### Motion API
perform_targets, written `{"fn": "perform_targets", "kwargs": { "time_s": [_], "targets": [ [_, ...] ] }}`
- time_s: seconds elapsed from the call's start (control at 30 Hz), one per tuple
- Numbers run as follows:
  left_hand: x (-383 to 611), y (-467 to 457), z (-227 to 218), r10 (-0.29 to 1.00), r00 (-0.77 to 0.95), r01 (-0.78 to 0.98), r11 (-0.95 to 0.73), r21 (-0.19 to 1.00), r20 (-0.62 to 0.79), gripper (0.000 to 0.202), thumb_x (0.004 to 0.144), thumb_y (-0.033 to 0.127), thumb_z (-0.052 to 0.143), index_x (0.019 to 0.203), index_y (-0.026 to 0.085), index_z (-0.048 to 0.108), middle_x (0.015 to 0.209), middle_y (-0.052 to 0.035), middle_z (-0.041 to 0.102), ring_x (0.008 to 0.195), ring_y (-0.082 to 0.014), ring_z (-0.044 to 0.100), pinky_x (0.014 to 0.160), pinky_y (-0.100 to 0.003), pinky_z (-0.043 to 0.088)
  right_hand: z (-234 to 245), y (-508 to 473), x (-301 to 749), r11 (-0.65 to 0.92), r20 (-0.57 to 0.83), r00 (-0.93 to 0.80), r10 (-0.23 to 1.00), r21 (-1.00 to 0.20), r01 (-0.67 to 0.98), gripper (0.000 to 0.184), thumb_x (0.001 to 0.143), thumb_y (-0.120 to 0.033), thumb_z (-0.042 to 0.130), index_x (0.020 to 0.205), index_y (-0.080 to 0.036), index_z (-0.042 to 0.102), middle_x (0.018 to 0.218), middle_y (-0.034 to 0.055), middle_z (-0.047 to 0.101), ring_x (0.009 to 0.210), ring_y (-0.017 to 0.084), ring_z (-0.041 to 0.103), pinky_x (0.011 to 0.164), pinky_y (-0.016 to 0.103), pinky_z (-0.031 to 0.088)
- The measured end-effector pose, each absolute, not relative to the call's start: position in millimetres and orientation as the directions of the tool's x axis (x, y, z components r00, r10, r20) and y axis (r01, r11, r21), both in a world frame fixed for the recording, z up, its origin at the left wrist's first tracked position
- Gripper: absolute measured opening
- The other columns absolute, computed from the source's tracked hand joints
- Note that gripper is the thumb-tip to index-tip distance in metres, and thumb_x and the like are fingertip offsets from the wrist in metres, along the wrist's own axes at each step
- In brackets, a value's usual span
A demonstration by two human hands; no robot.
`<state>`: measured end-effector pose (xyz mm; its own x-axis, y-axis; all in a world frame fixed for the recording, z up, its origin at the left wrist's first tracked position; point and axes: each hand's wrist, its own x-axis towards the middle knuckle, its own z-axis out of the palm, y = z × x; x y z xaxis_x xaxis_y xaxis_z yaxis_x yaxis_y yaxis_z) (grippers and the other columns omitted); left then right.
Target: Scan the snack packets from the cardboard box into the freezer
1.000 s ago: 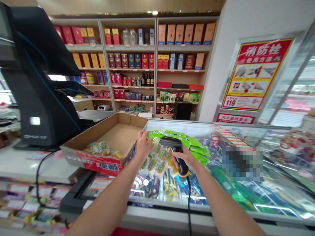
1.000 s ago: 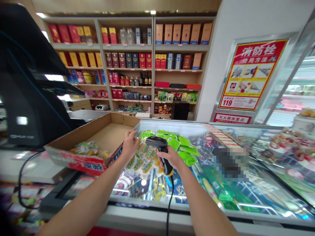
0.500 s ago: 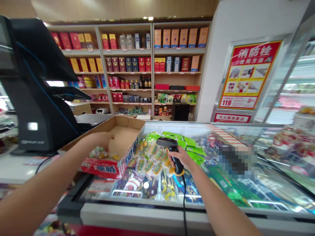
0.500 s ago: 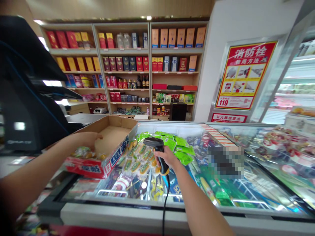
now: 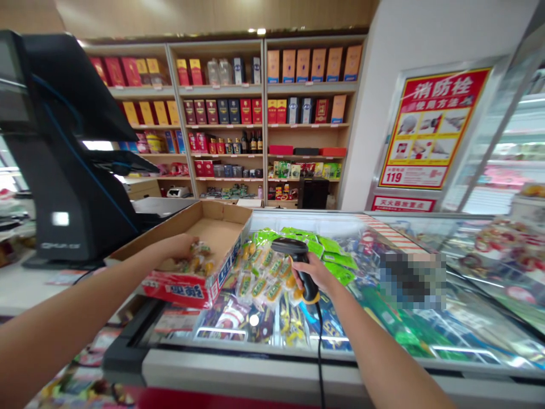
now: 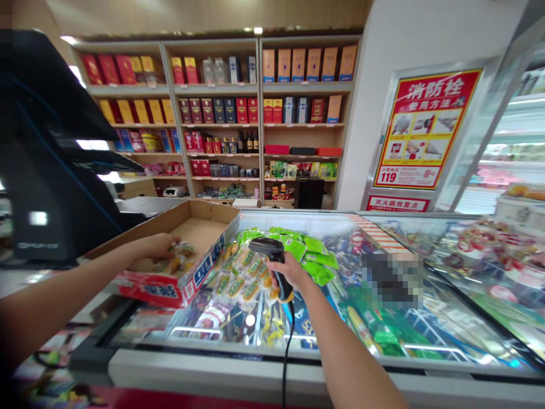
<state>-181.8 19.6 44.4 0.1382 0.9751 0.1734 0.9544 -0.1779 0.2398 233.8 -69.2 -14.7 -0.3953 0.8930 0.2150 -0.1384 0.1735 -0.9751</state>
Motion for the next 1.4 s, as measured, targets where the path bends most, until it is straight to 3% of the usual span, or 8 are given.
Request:
{"fn": "perform_targets", "kwargs": {
  "time_s": [0.17,0.37,0.43,0.53,0.63,0.73,1.13,1.4],
  "targets": [
    [-161.6,19.2,64.2,0.995,0.030,0.965,-0.053,0.258,0.095,0.054,0.049,0.024,0.074,0.102,0.016,0.068,0.080,-0.0064,0.069,0.059,-0.0230,0.065,0.053,-0.028,0.048,-16.0,-68.3,235.5,0.180,0.224,-0.400,0.889,-0.973,-0.145,0.021,0.074,-0.036,0.069,0.073,-0.018,0.059,0.054,-0.0012,0.059,0.039,0.013,0.055,0.038,0.025,0.044],
    [-120.3,-4.6,90.7,0.935,-0.141,0.789,-0.092,0.607,0.326,0.039,0.048,0.044,0.081,0.072,0.017,0.067,0.069,-0.0040,0.067,0.065,-0.0208,0.063,0.055,-0.025,0.046,-15.5,-67.6,234.0,0.162,0.202,-0.394,0.897,-0.978,-0.134,0.022,0.072,-0.035,0.069,0.071,-0.017,0.057,0.053,-0.0007,0.059,0.038,0.013,0.054,0.037,0.024,0.043],
    [-91.5,-20.4,91.3,0.929,-0.157,0.597,-0.182,0.781,0.336,0.040,0.050,0.048,0.081,0.069,0.017,0.064,0.063,-0.0025,0.065,0.063,-0.0184,0.061,0.055,-0.025,0.045,-14.6,-67.3,233.6,0.152,0.194,-0.392,0.899,-0.979,-0.137,0.023,0.070,-0.035,0.069,0.074,-0.016,0.057,0.052,-0.0015,0.059,0.036,0.012,0.053,0.036,0.024,0.042],
    [-43.6,-42.3,78.9,0.970,-0.073,0.070,-0.227,0.971,0.232,0.046,0.047,0.041,0.086,0.079,0.016,0.063,0.074,-0.0025,0.068,0.064,-0.0161,0.063,0.059,-0.027,0.051,-14.5,-65.9,234.5,0.146,0.193,-0.390,0.900,-0.978,-0.148,0.025,0.070,-0.036,0.069,0.080,-0.016,0.058,0.053,-0.0023,0.059,0.037,0.012,0.054,0.036,0.023,0.043],
    [-2.4,-51.2,56.0,0.985,0.041,-0.284,-0.149,0.947,0.167,0.044,0.047,0.032,0.087,0.080,0.015,0.063,0.076,-0.0019,0.067,0.065,-0.0159,0.065,0.064,-0.030,0.054,-15.6,-64.0,236.4,0.150,0.204,-0.390,0.898,-0.975,-0.165,0.026,0.071,-0.036,0.069,0.084,-0.015,0.059,0.054,-0.0024,0.060,0.037,0.013,0.055,0.036,0.023,0.044],
    [23.3,-43.7,30.9,0.982,0.061,-0.420,-0.136,0.897,0.177,0.037,0.051,0.032,0.085,0.075,0.014,0.063,0.069,-0.0008,0.064,0.062,-0.0144,0.062,0.062,-0.028,0.052,-15.8,-63.6,237.7,0.165,0.222,-0.385,0.896,-0.970,-0.176,0.028,0.072,-0.037,0.070,0.085,-0.015,0.059,0.054,-0.0025,0.060,0.036,0.012,0.054,0.036,0.024,0.044],
    [16.0,-13.2,-12.3,0.859,0.057,-0.092,-0.503,0.859,0.509,0.048,0.061,0.026,0.077,0.106,0.017,0.063,0.095,-0.0039,0.069,0.087,-0.0172,0.063,0.084,-0.030,0.048,-5.8,-75.5,234.8,0.183,0.252,-0.388,0.886,-0.961,-0.207,0.028,0.072,-0.037,0.070,0.087,-0.015,0.060,0.056,-0.0019,0.061,0.038,0.012,0.055,0.037,0.022,0.044],
    [19.2,-19.0,-15.7,0.799,-0.025,0.167,-0.589,0.791,0.601,0.042,0.066,0.022,0.070,0.108,0.020,0.065,0.070,0.0044,0.052,0.068,-0.0127,0.052,0.071,-0.026,0.044,-4.2,-81.8,231.6,0.175,0.243,-0.380,0.892,-0.963,-0.205,0.027,0.071,-0.036,0.069,0.086,-0.015,0.060,0.056,-0.0015,0.061,0.037,0.011,0.054,0.036,0.021,0.041]
  ]
}}
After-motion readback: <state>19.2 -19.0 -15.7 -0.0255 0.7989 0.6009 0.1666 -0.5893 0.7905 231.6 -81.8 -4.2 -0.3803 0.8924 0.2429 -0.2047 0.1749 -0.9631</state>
